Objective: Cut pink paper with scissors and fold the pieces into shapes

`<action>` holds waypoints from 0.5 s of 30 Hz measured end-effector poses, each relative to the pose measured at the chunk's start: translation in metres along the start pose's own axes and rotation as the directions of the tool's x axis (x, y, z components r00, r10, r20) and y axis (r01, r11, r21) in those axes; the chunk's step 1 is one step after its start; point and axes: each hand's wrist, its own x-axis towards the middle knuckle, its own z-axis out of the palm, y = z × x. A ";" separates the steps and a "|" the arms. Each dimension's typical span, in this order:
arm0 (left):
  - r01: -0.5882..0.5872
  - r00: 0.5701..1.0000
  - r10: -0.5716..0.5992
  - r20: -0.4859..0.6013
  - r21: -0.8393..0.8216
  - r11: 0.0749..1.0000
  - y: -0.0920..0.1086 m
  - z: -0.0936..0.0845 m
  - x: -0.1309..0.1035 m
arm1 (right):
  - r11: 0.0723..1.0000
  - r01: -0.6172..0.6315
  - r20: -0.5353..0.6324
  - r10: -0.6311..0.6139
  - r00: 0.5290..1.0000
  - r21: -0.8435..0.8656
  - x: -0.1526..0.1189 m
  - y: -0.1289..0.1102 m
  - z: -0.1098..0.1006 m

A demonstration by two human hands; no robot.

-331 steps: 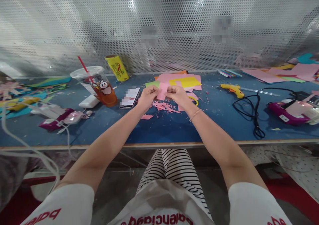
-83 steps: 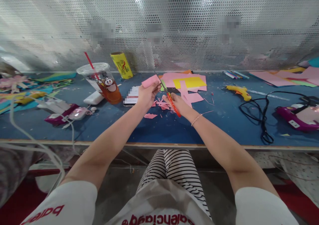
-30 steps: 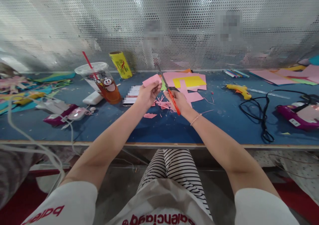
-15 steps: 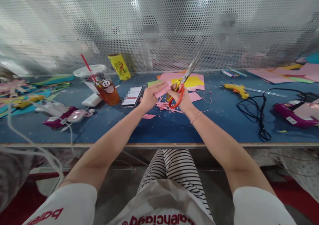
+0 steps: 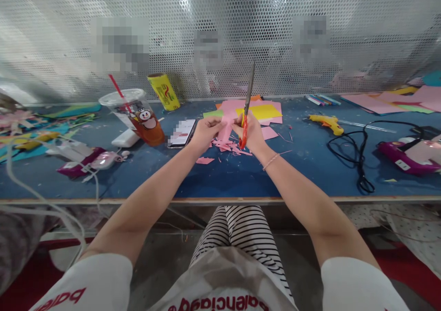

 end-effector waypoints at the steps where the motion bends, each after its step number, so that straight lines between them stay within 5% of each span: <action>1: -0.022 0.999 0.021 0.028 0.049 0.999 0.000 -0.001 0.001 | 1.000 0.000 0.003 0.000 1.000 0.026 0.000 0.001 0.000; 4: -0.122 0.991 0.112 0.072 0.160 0.979 -0.001 -0.004 0.006 | 0.994 -0.021 0.018 0.020 1.000 0.107 0.001 0.003 -0.001; 8: -0.206 0.979 0.199 0.053 0.235 0.950 0.000 -0.006 0.008 | 0.995 -0.103 0.068 0.102 0.992 0.011 -0.001 0.005 -0.003; 15: -0.230 0.972 0.206 0.110 0.286 0.930 0.004 0.001 -0.002 | 0.993 -0.081 0.149 0.094 0.984 -0.091 -0.007 0.007 0.005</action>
